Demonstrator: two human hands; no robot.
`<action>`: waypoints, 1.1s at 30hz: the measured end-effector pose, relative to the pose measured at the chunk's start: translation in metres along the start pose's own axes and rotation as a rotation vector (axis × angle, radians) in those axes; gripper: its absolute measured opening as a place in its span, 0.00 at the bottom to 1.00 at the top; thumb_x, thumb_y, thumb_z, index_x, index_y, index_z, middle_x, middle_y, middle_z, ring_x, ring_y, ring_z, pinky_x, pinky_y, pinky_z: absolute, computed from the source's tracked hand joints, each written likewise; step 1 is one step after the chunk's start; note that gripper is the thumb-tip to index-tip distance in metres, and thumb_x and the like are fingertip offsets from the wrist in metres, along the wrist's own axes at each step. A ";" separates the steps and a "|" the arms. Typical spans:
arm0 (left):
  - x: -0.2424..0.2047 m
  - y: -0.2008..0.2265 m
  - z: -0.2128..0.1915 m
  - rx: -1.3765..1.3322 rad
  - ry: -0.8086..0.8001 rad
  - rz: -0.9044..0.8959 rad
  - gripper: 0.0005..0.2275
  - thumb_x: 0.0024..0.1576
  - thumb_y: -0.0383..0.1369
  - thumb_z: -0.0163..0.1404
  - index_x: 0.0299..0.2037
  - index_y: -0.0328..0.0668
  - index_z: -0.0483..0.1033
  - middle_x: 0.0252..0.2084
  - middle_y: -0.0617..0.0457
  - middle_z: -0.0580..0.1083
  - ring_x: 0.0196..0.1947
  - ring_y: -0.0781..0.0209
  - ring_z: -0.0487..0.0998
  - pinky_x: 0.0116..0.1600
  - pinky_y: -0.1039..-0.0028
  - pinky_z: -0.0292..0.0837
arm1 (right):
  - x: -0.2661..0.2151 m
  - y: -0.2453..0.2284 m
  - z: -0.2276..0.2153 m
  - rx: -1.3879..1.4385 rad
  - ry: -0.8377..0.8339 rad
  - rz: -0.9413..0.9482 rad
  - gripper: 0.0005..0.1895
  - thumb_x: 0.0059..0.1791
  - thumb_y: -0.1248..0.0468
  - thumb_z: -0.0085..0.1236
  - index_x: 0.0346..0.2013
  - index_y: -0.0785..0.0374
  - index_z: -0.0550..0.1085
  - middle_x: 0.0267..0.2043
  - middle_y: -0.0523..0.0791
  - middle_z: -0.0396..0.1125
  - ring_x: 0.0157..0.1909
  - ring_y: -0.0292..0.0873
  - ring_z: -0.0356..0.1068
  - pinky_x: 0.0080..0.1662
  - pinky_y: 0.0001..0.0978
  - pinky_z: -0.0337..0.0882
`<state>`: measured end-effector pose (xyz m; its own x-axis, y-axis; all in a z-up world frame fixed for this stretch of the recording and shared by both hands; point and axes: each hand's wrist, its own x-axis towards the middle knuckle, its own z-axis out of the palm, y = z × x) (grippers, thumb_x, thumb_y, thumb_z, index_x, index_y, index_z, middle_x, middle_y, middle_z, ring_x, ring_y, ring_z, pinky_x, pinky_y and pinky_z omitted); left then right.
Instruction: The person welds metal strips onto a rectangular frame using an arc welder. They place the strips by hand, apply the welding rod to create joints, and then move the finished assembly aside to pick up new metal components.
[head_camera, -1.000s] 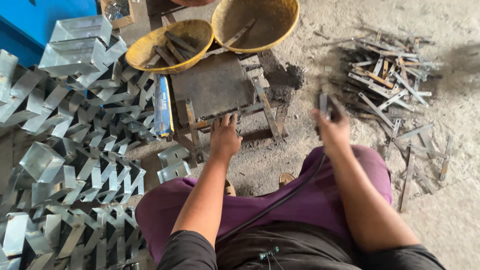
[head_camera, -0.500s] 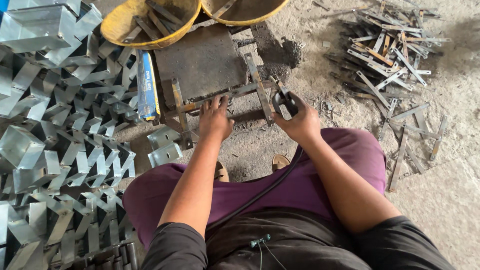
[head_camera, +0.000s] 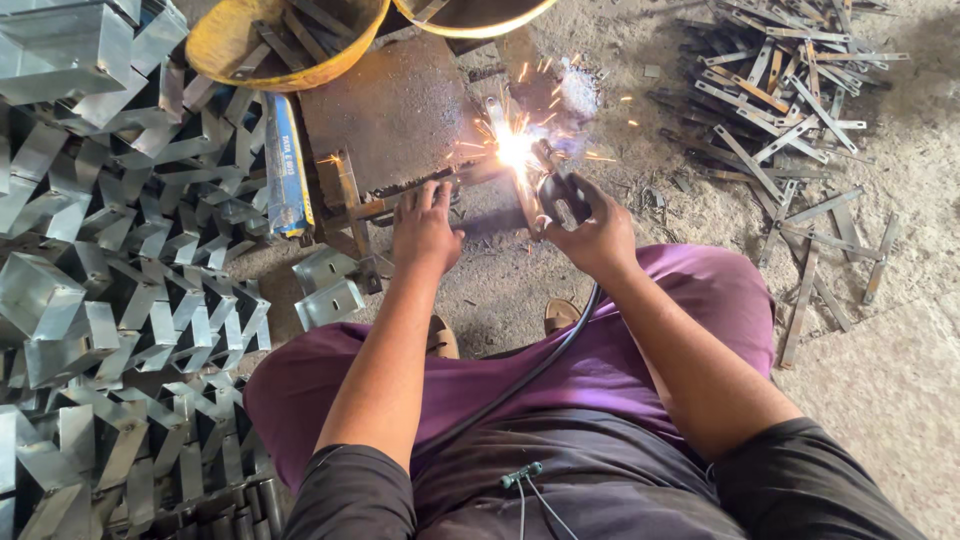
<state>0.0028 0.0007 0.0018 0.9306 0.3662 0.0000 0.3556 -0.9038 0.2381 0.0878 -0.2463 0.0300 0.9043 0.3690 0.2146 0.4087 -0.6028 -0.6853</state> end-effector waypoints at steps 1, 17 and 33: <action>0.002 0.000 0.002 -0.001 0.011 -0.005 0.37 0.50 0.38 0.63 0.70 0.48 0.61 0.71 0.48 0.60 0.70 0.42 0.58 0.73 0.54 0.50 | 0.000 0.000 0.000 0.002 -0.001 -0.001 0.44 0.37 0.47 0.74 0.62 0.66 0.72 0.51 0.53 0.75 0.53 0.52 0.76 0.54 0.41 0.73; -0.004 -0.007 0.013 -0.031 0.100 0.060 0.37 0.48 0.37 0.65 0.69 0.46 0.63 0.69 0.49 0.61 0.69 0.41 0.60 0.73 0.52 0.52 | -0.005 0.007 0.005 0.016 0.020 -0.048 0.41 0.39 0.50 0.75 0.61 0.66 0.72 0.45 0.52 0.76 0.44 0.48 0.78 0.48 0.39 0.76; 0.001 -0.003 0.005 -0.013 0.016 0.021 0.37 0.49 0.40 0.63 0.70 0.49 0.62 0.70 0.48 0.61 0.70 0.45 0.58 0.73 0.55 0.50 | -0.008 0.007 0.012 0.124 -0.042 0.093 0.41 0.39 0.51 0.73 0.63 0.64 0.70 0.41 0.44 0.76 0.38 0.36 0.74 0.44 0.31 0.74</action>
<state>0.0032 0.0023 -0.0032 0.9361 0.3511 0.0204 0.3351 -0.9082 0.2507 0.0819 -0.2449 0.0157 0.9303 0.3470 0.1189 0.3030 -0.5444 -0.7822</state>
